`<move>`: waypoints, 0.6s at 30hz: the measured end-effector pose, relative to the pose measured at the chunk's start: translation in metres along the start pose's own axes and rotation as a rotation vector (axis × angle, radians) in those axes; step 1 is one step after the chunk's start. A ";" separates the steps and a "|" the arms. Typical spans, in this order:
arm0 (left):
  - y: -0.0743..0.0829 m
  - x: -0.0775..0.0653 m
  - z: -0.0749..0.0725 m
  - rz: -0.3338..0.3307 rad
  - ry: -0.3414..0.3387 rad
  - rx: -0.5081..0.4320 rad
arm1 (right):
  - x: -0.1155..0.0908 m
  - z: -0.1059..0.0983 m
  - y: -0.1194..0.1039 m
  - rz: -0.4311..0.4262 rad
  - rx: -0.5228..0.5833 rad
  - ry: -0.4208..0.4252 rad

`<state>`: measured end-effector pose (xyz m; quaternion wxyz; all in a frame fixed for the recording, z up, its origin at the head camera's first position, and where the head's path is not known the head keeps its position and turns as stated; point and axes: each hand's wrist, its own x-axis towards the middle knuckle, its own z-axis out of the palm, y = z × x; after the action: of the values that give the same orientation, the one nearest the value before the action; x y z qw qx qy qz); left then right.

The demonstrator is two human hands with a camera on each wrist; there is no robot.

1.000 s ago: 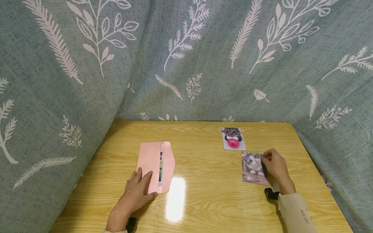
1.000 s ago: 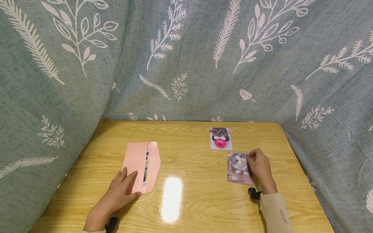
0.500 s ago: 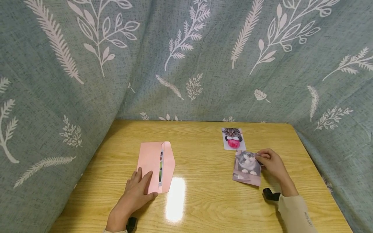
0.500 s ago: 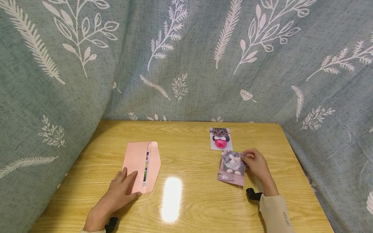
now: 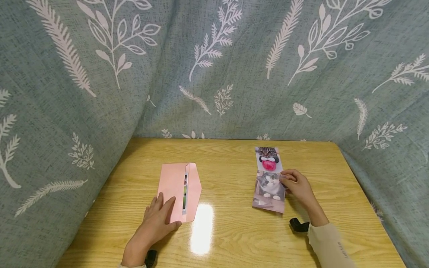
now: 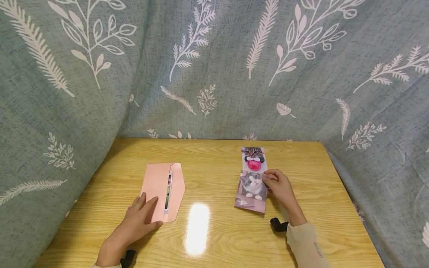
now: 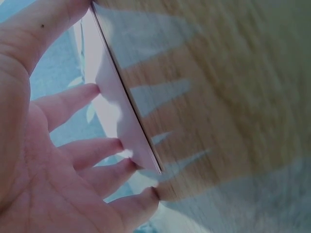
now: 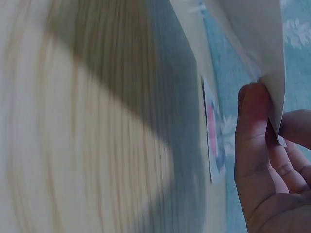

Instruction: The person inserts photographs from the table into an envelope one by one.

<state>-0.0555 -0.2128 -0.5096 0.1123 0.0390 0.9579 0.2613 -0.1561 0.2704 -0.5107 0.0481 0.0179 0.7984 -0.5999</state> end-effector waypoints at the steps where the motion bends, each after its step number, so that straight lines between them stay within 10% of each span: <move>1: 0.000 0.000 0.000 -0.001 0.000 -0.002 | 0.001 0.004 -0.001 -0.001 0.010 0.000; 18: 0.000 -0.001 -0.001 -0.003 -0.002 -0.014 | 0.019 0.067 -0.024 0.006 0.088 -0.021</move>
<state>-0.0546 -0.2135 -0.5092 0.1138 0.0370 0.9561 0.2676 -0.1735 0.1991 -0.5078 0.0576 0.0160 0.7708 -0.6343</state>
